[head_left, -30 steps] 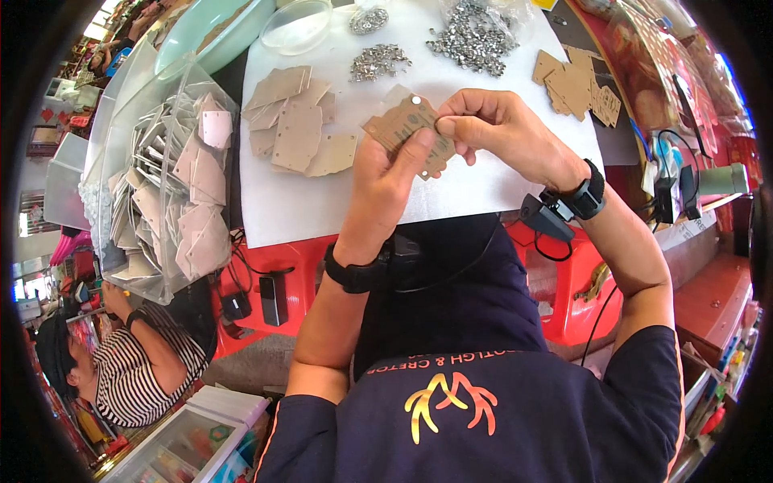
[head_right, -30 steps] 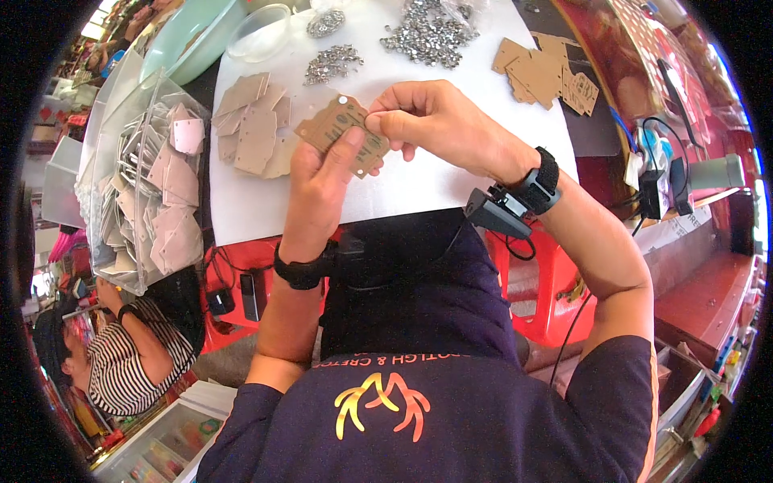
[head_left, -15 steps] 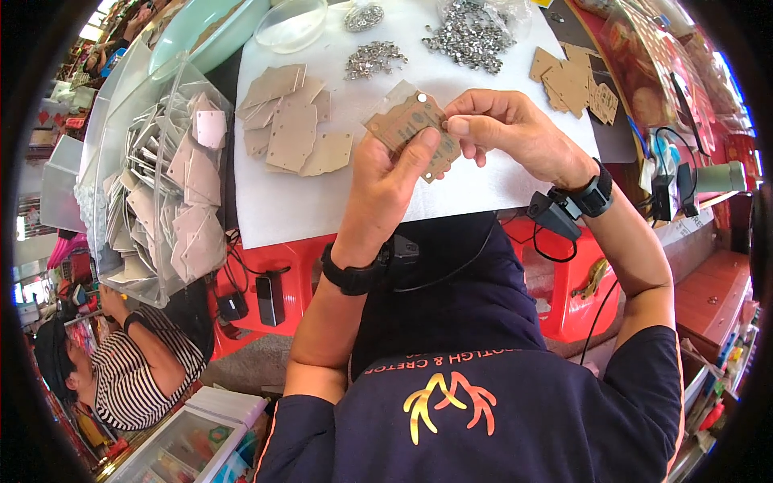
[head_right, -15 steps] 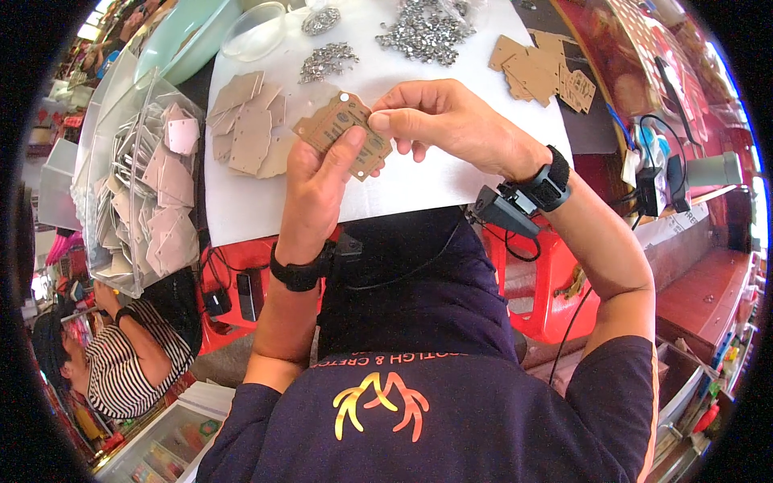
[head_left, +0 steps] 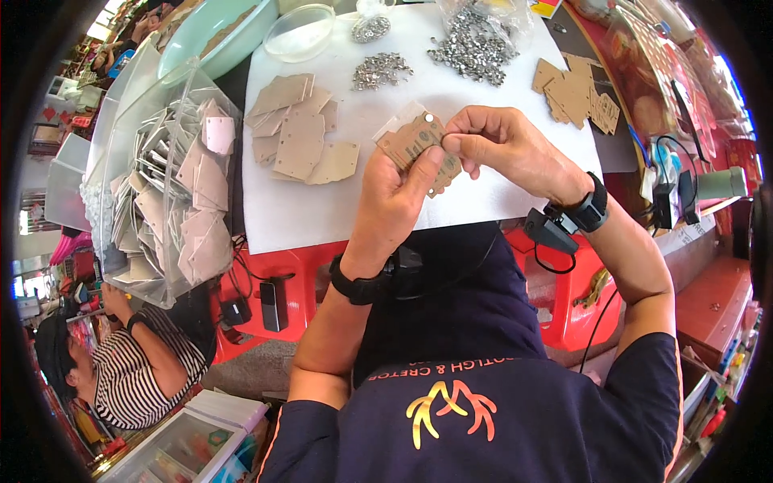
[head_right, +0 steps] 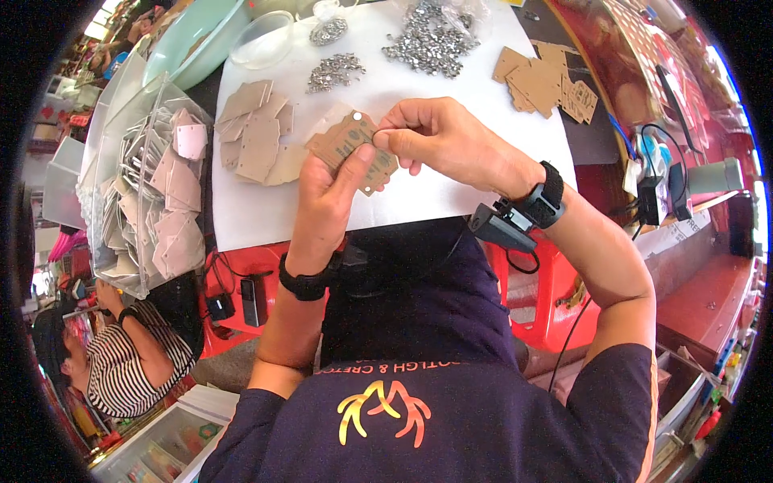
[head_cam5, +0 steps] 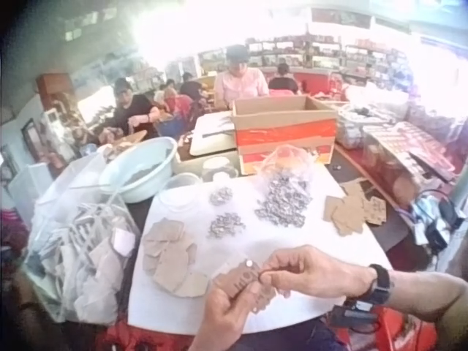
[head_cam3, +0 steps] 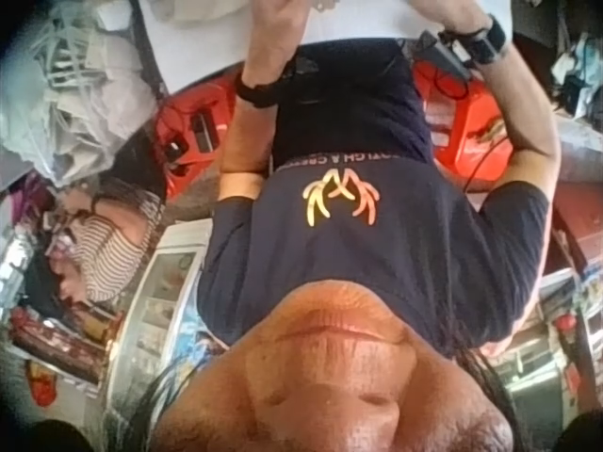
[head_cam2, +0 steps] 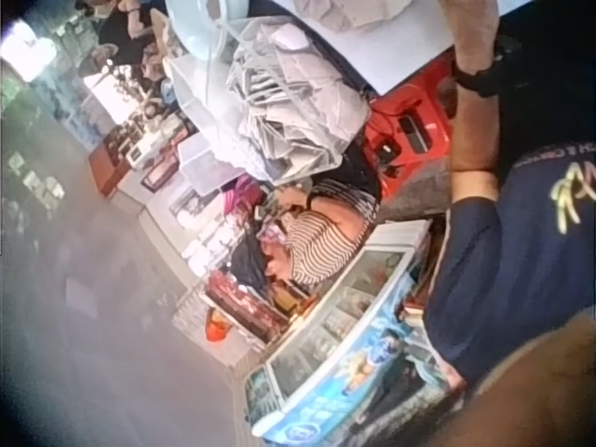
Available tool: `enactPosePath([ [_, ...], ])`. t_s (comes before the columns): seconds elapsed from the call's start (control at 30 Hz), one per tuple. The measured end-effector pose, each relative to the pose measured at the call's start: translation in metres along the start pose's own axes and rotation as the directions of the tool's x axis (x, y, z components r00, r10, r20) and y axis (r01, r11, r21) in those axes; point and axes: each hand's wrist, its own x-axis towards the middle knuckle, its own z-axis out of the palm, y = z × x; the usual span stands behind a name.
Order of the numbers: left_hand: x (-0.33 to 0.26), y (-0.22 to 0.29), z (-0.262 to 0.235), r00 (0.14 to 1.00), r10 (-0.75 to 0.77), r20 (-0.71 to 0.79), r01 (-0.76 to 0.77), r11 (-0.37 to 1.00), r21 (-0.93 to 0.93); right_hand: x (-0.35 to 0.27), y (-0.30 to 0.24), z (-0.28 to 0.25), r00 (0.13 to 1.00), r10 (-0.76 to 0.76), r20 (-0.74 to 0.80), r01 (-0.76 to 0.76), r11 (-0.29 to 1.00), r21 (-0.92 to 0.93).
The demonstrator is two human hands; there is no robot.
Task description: Manually attaching metal rivets or studs to shoe labels or heel pieces.
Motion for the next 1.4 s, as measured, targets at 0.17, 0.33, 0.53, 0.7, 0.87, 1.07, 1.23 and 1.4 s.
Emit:
enactPosePath([
  [0.17, 0.002, 0.003, -0.002, 0.99, 0.003, -0.143, -0.017, 0.995, -0.095, 0.0, -0.007, 0.006, 0.993, 0.092, -0.068, -0.087, 0.994, 0.068],
  [0.33, 0.005, 0.005, -0.009, 0.994, -0.013, -0.113, -0.009, 0.982, -0.19, 0.003, -0.006, 0.005, 0.995, 0.095, -0.027, -0.095, 0.995, -0.015],
  [0.53, 0.002, 0.008, -0.008, 0.995, -0.027, -0.099, 0.002, 0.968, -0.253, 0.006, -0.01, 0.005, 0.995, 0.094, -0.013, -0.094, 0.994, -0.058],
  [0.7, -0.003, 0.006, -0.009, 0.997, -0.033, -0.075, 0.01, 0.957, -0.289, 0.01, -0.007, 0.007, 0.997, 0.044, -0.062, -0.051, 0.991, -0.12],
  [0.87, -0.007, 0.005, -0.012, 0.984, -0.022, -0.177, -0.012, 0.982, -0.186, 0.02, -0.009, 0.009, 0.999, 0.05, -0.003, -0.05, 0.98, -0.194],
  [1.07, -0.013, -0.004, -0.027, 0.962, 0.048, -0.267, -0.094, 0.982, -0.161, 0.061, -0.013, -0.015, 0.998, -0.037, -0.043, 0.018, 0.924, -0.383],
  [1.23, -0.014, -0.007, -0.03, 0.97, 0.044, -0.24, -0.09, 0.978, -0.188, 0.101, -0.014, -0.047, 0.986, -0.01, -0.165, -0.095, 0.783, -0.615],
  [1.4, -0.016, -0.004, -0.032, 0.967, 0.051, -0.25, -0.106, 0.971, -0.214, 0.12, -0.009, -0.033, 0.99, 0.061, -0.128, -0.13, 0.745, -0.654],
])
